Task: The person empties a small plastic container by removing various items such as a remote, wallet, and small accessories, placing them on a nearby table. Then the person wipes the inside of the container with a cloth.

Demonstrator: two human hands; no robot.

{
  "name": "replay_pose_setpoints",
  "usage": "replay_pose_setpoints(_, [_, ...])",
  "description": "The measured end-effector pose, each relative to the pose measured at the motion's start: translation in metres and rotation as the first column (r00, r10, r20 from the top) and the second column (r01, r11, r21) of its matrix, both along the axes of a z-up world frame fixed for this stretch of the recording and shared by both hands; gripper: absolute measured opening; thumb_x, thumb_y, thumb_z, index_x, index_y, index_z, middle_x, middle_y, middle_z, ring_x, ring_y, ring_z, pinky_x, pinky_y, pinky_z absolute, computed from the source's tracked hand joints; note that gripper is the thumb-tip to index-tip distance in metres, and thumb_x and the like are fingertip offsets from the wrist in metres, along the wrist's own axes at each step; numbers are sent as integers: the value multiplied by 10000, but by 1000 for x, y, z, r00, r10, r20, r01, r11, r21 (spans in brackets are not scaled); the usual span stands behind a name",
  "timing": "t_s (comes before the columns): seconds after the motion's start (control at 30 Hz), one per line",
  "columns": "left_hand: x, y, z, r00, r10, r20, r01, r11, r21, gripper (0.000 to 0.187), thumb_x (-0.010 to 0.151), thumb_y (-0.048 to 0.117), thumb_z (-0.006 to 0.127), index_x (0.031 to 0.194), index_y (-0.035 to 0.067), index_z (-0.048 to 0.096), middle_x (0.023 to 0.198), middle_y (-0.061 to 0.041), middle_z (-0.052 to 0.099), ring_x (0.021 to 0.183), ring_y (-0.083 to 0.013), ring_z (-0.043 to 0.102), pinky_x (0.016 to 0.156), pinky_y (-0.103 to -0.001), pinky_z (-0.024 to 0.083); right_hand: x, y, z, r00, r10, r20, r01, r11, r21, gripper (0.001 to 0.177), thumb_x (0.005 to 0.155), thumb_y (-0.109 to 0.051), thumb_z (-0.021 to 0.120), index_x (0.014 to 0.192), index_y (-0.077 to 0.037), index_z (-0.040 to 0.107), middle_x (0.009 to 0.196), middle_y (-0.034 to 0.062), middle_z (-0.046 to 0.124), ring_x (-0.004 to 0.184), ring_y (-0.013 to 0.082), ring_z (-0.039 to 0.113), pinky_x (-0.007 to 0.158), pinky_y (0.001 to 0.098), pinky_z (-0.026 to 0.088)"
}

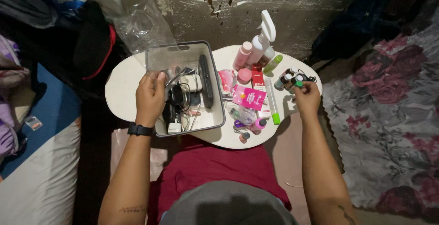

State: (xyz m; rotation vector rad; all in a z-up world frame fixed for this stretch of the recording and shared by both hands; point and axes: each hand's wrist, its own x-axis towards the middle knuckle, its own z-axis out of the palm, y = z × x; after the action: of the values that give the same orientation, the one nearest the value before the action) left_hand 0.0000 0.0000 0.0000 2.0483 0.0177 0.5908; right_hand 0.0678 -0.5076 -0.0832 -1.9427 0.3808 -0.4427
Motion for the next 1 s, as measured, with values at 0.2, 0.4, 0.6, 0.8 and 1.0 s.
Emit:
replay_pose_setpoints(0.2, [-2,-3,6,1000,-6,1,6,1000,-9,323,1090,278,549,1050,-18,673,962,-148,681,884,-283,673,787,-372,520,6,-9,-37,999,-19,35,24,986,-166,300,806,-100,815,1059,-27,670,771,9,660,695,99,615,646,279,506])
replay_pose_setpoints(0.4, [-2,-3,6,999,-3,34,1,999,48,313,1102,271,563,1033,-13,673,952,-159,676,881,-302,661,790,-388,511,4,0,-30,998,-62,-22,50,931,-361,311,784,-194,856,1032,-52,732,839,65,729,755,189,703,717,334,547])
replay_pose_setpoints(0.6, [-2,-4,4,999,-1,40,-1,999,43,284,1088,247,564,1041,-13,669,952,-158,680,878,-303,663,785,-387,511,3,13,-19,993,-102,-63,66,902,-426,299,775,-216,840,1031,-93,748,833,52,747,769,235,727,752,377,553])
replay_pose_setpoints(0.8, [-2,-3,3,999,-6,47,5,1000,24,272,1084,236,570,1044,-15,667,961,-158,679,873,-295,668,779,-379,519,0,21,-14,991,-132,-34,98,860,-500,297,778,-222,843,1036,-101,760,843,60,763,792,254,738,760,392,556])
replay_pose_setpoints(1.0, [0,-2,0,998,-1,59,-1,999,35,259,1087,227,576,1067,-10,680,962,-165,684,883,-307,667,790,-382,516,-13,37,16,982,-141,121,183,849,-495,383,745,-219,874,1064,-66,728,803,79,698,758,272,684,697,414,526])
